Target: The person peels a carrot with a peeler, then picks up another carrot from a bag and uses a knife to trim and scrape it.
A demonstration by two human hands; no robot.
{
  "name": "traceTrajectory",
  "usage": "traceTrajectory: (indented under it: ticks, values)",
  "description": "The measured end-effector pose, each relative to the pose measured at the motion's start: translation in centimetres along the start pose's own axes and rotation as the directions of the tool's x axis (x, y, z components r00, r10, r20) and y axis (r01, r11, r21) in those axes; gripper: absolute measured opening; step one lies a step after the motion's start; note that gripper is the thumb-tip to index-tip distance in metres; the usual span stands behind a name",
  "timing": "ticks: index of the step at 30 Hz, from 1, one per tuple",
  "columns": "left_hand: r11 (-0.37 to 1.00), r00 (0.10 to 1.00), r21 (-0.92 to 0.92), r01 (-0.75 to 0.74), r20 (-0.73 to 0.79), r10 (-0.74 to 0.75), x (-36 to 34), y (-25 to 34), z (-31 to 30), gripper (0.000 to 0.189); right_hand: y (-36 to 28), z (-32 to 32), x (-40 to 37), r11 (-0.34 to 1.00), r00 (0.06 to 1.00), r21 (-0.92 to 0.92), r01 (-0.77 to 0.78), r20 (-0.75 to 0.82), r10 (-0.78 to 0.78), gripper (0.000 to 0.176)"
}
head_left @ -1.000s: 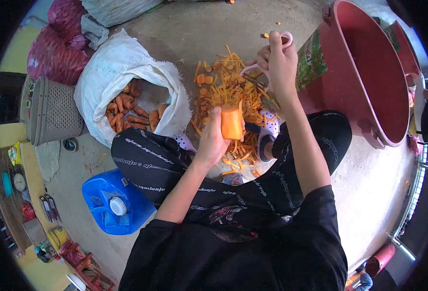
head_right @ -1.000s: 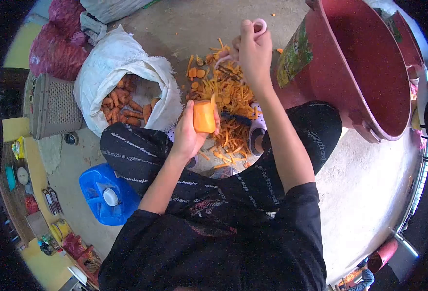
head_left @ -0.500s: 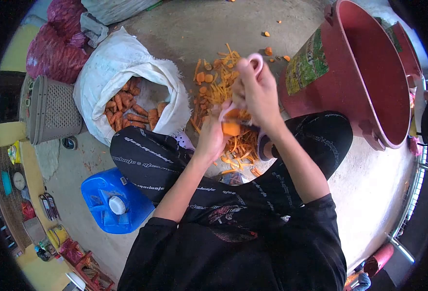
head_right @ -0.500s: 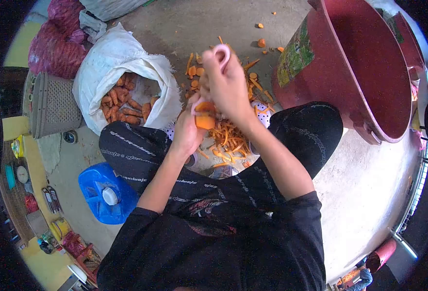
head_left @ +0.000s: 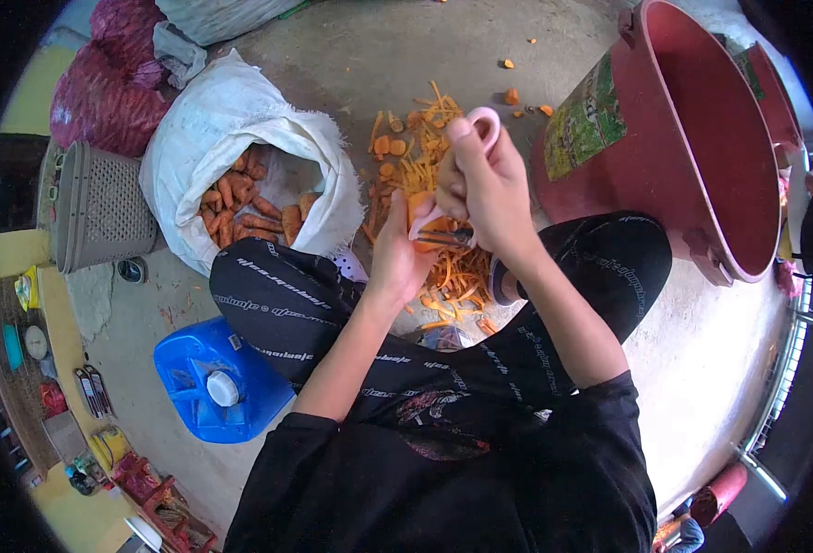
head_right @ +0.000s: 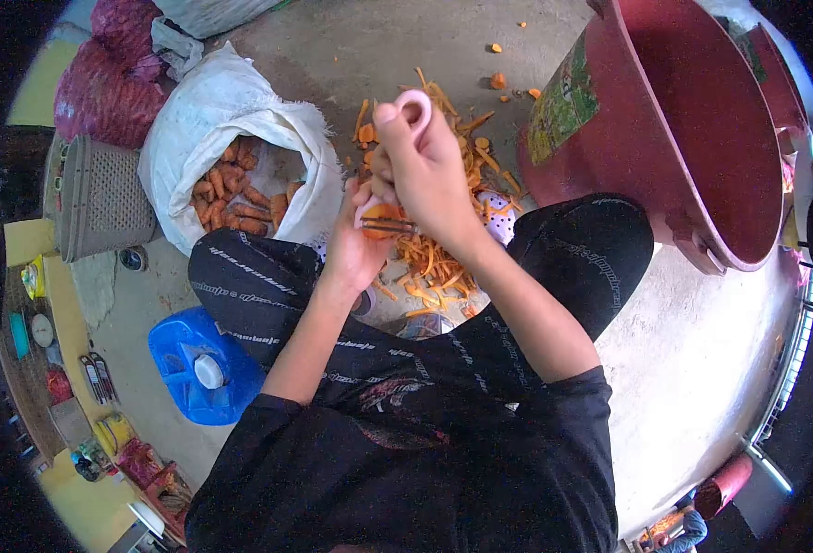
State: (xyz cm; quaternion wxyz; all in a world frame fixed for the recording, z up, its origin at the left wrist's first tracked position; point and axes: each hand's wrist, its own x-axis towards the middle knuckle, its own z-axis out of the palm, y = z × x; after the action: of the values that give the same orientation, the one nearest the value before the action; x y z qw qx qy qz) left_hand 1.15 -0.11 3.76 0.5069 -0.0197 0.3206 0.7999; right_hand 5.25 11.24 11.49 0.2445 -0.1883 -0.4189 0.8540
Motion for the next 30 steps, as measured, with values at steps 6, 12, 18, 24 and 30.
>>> traceTrajectory:
  ticks: [6,12,18,24,30]
  values:
    - [0.997,0.987,0.075,0.035,0.153,-0.046,-0.8,0.1,0.0,0.047,0.2,-1.9,3.2,0.945,0.963,-0.267,0.188,-0.139,-0.231,0.024]
    - [0.993,0.991,-0.052,0.103,0.094,-0.098,-0.5,-0.5,-0.5,0.055,-2.2,-3.9,5.1,0.959,0.953,-0.145,0.244,-0.145,-0.264,0.023]
    - [0.997,0.998,0.081,0.008,0.054,-0.013,-0.2,0.1,0.2,0.042,-0.7,-0.1,0.3,0.998,0.999,-0.040,0.037,-0.034,-0.039,0.025]
    - [0.997,0.997,0.062,0.041,-0.073,-0.037,-0.4,0.1,1.2,0.054,0.5,-0.6,0.7,0.988,0.996,-0.139,0.065,-0.050,-0.073,0.022]
    - [0.988,0.980,0.109,0.110,0.156,-0.126,-1.0,0.4,0.9,0.052,-0.7,-7.1,8.3,0.905,0.915,-0.270,0.330,-0.143,-0.376,0.023]
